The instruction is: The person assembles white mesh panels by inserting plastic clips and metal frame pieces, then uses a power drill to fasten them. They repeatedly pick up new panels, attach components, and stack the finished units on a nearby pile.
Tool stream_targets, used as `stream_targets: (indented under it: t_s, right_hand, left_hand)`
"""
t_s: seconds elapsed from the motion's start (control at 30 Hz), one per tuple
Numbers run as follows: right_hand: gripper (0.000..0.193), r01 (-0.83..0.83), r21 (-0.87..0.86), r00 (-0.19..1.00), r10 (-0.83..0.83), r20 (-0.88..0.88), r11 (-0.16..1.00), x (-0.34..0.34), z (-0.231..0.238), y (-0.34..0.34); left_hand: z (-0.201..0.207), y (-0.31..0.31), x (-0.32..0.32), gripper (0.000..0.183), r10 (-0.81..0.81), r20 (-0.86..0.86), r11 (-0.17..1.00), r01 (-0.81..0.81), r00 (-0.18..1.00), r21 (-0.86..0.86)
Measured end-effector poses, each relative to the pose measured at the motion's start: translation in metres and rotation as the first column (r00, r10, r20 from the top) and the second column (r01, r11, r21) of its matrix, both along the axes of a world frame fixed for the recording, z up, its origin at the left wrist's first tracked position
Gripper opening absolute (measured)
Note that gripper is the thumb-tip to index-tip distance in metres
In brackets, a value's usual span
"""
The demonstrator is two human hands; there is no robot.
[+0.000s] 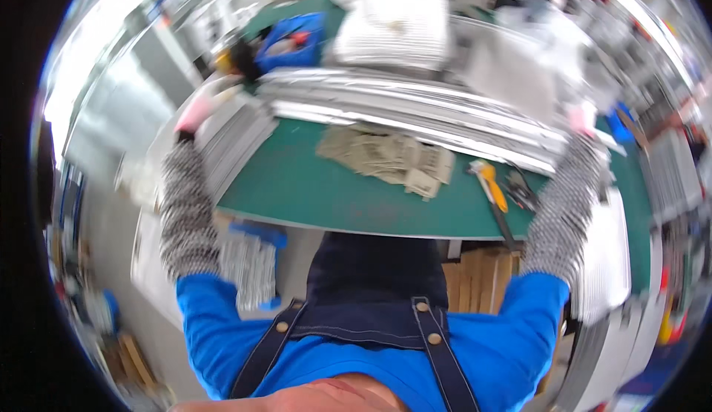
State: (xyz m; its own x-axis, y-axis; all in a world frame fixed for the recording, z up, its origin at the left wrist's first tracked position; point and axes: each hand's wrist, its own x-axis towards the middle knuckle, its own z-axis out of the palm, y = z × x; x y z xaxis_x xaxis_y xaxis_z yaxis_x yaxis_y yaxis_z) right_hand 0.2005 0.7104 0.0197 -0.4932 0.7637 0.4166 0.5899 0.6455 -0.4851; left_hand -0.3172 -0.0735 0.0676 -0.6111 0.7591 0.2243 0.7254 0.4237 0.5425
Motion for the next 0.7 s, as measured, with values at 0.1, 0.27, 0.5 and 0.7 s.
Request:
stream_targets:
  t_s: [0.1, 0.27, 0.5, 0.7]
  right_hand:
    - [0.071, 0.118, -0.124, 0.971, -0.088, 0.221, 0.985, -0.057, -0.032, -0.035]
    - [0.083, 0.199, -0.232, 0.98, -0.187, 0.071, 0.952, -0.041, -0.041, -0.034]
    - [0.082, 0.449, 0.004, 0.796, -0.402, 0.454, 0.894, -0.07, 0.015, -0.123]
    - [0.056, 0.428, 0.264, 0.904, -0.412, -0.115, 0.864, -0.029, 0.021, -0.037]
  left_hand:
    - [0.054, -0.038, 0.008, 0.051, 0.413, -0.118, 0.9, -0.386, 0.903, 0.202]
    - [0.138, -0.145, -0.045, 0.043, 0.744, -0.462, 0.643, -0.33, 0.483, 0.691]
    - [0.166, -0.152, 0.086, 0.076, 0.725, -0.342, 0.61, -0.328, 0.598, 0.721]
    - [0.158, -0.038, 0.218, 0.105, 0.193, -0.234, 0.541, 0.096, 0.953, 0.835]
